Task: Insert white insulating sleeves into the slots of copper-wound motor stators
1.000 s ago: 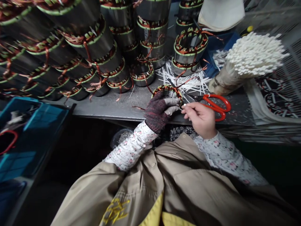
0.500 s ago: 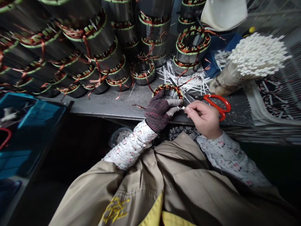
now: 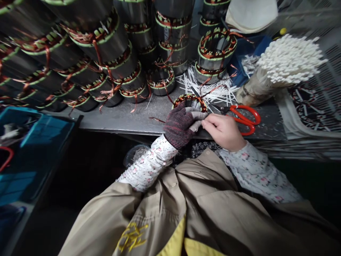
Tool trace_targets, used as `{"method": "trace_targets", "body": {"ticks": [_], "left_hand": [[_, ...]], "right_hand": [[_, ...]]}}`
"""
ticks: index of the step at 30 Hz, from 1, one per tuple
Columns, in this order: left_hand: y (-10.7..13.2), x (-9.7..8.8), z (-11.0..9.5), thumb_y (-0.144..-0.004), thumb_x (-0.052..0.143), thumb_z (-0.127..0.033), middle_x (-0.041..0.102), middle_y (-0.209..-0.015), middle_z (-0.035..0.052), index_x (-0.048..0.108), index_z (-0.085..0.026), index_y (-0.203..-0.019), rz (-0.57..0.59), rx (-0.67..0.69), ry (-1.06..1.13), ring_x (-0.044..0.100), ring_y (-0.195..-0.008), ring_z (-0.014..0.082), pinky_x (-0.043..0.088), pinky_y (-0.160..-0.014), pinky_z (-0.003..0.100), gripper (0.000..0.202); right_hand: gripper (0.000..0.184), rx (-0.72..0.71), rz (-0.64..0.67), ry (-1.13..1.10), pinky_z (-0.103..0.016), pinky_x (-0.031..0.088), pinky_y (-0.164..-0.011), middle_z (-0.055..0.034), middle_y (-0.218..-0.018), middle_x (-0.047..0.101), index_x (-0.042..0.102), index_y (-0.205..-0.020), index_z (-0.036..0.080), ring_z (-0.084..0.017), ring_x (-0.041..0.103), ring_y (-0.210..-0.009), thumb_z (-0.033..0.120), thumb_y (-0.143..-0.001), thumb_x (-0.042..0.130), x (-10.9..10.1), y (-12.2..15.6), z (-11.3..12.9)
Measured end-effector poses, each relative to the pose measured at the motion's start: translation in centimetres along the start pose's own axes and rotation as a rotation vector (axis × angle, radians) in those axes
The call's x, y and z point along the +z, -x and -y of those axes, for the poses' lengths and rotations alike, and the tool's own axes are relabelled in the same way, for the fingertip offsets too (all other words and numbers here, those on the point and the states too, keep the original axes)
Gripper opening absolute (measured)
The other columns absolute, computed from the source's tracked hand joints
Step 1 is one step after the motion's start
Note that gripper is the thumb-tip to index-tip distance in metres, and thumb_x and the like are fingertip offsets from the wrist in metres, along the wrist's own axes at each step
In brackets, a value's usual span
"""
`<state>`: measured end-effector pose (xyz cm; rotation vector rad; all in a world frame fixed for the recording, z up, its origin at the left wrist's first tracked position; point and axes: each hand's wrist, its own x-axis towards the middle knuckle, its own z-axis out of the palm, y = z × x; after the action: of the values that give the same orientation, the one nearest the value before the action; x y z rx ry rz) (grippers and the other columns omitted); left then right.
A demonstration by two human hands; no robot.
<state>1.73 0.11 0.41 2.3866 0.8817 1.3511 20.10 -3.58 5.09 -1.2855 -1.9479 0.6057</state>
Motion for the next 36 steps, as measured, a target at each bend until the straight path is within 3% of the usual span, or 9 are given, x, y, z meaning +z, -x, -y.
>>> {"method": "trace_targets", "body": {"ticks": [4, 7, 10, 14, 18, 21, 24, 29, 36], "left_hand": [[0.1, 0.0, -0.3, -0.100, 0.060, -0.032, 0.074, -0.112, 0.0070, 0.067, -0.017, -0.109, -0.044, -0.039, -0.035, 0.069, -0.111, 0.0186, 0.056, -0.101, 0.039, 0.019], [0.4, -0.1, 0.0, -0.100, 0.060, -0.037, 0.073, -0.107, 0.0089, 0.064, -0.016, -0.101, -0.069, -0.013, -0.101, 0.069, -0.104, 0.0189, 0.058, -0.095, 0.037, 0.021], [0.5, -0.2, 0.1, -0.100, 0.060, -0.039, 0.073, -0.092, 0.0057, 0.061, -0.017, -0.090, -0.055, 0.034, -0.204, 0.069, -0.093, 0.0182, 0.059, -0.091, 0.036, 0.024], [0.7, 0.9, -0.9, -0.099, 0.062, -0.039, 0.071, -0.087, 0.0039, 0.060, -0.017, -0.086, -0.077, 0.015, -0.290, 0.070, -0.093, 0.0176, 0.056, -0.098, 0.035, 0.026], [0.9, 2.3, -2.3, -0.099, 0.061, -0.040, 0.072, -0.097, 0.0059, 0.062, -0.016, -0.095, -0.050, 0.011, -0.344, 0.070, -0.103, 0.0188, 0.053, -0.107, 0.039, 0.024], [1.1, 1.7, -2.8, -0.099, 0.060, -0.037, 0.071, -0.117, 0.0102, 0.061, -0.014, -0.117, 0.023, 0.050, -0.319, 0.066, -0.119, 0.0214, 0.048, -0.114, 0.043, 0.029], [1.1, -0.6, -3.0, -0.100, 0.057, -0.028, 0.071, -0.122, 0.0147, 0.054, -0.006, -0.135, 0.061, 0.093, -0.467, 0.065, -0.123, 0.0280, 0.049, -0.112, 0.049, 0.041], [-0.9, -4.7, -2.3, -0.104, 0.043, -0.027, 0.076, -0.102, 0.0116, 0.063, -0.012, -0.131, 0.463, 0.108, -0.592, 0.074, -0.089, 0.0251, 0.056, -0.070, 0.034, 0.037], [-6.7, -6.4, -3.1, -0.099, 0.053, -0.028, 0.069, -0.123, 0.0089, 0.066, -0.029, -0.134, 1.012, -0.043, -0.561, 0.069, -0.109, 0.0304, 0.054, -0.079, 0.038, 0.037]], "right_hand": [[0.028, 0.023, -0.049, -0.483, -0.024, 0.039, -0.055, -0.0014, -0.073, 0.059, 0.068, -0.073, 0.019, -0.011, 0.052, -0.062, 0.035, -0.096, 0.064, -1.5, 0.3, 0.5], [0.034, 0.072, 0.050, -0.799, -0.028, 0.050, -0.068, -0.0060, -0.094, 0.066, 0.068, -0.072, 0.018, -0.016, 0.062, -0.080, 0.046, -0.090, 0.071, -1.4, 0.7, 0.5], [0.037, 0.211, 0.060, -0.928, -0.027, 0.046, -0.059, -0.0028, -0.070, 0.058, 0.062, -0.067, 0.018, -0.014, 0.055, -0.065, 0.046, -0.087, 0.074, -1.4, 1.5, 0.7], [0.038, 0.185, -0.136, -0.885, -0.027, 0.040, -0.056, 0.0005, -0.059, 0.044, 0.051, -0.062, 0.019, -0.012, 0.045, -0.057, 0.036, -0.088, 0.073, -1.5, 0.2, 0.7], [0.038, 0.072, -0.211, -0.813, -0.034, 0.048, -0.064, -0.0019, -0.068, 0.051, 0.048, -0.071, 0.023, -0.016, 0.052, -0.065, 0.051, -0.091, 0.065, 0.4, -3.6, -0.5], [0.039, 0.019, -0.250, -0.464, -0.041, 0.052, -0.078, -0.0082, -0.092, 0.064, 0.054, -0.079, 0.024, -0.022, 0.060, -0.085, 0.059, -0.097, 0.054, 1.6, -4.0, -1.4], [0.028, -0.141, -0.252, -0.033, -0.054, 0.046, -0.100, -0.0101, -0.115, 0.068, 0.063, -0.086, 0.024, -0.033, 0.057, -0.115, 0.051, -0.089, 0.069, 1.9, -1.6, -2.4], [0.014, -0.235, -0.178, 0.068, -0.059, 0.045, -0.103, -0.0043, -0.093, 0.073, 0.071, -0.086, 0.023, -0.031, 0.063, -0.104, 0.033, -0.080, 0.079, 2.7, 0.8, -5.0], [0.010, -0.295, -0.224, -0.070, -0.054, 0.049, -0.102, -0.0036, -0.088, 0.071, 0.071, -0.078, 0.025, -0.028, 0.062, -0.106, 0.029, -0.079, 0.080, 3.6, -0.1, -6.1]]}}
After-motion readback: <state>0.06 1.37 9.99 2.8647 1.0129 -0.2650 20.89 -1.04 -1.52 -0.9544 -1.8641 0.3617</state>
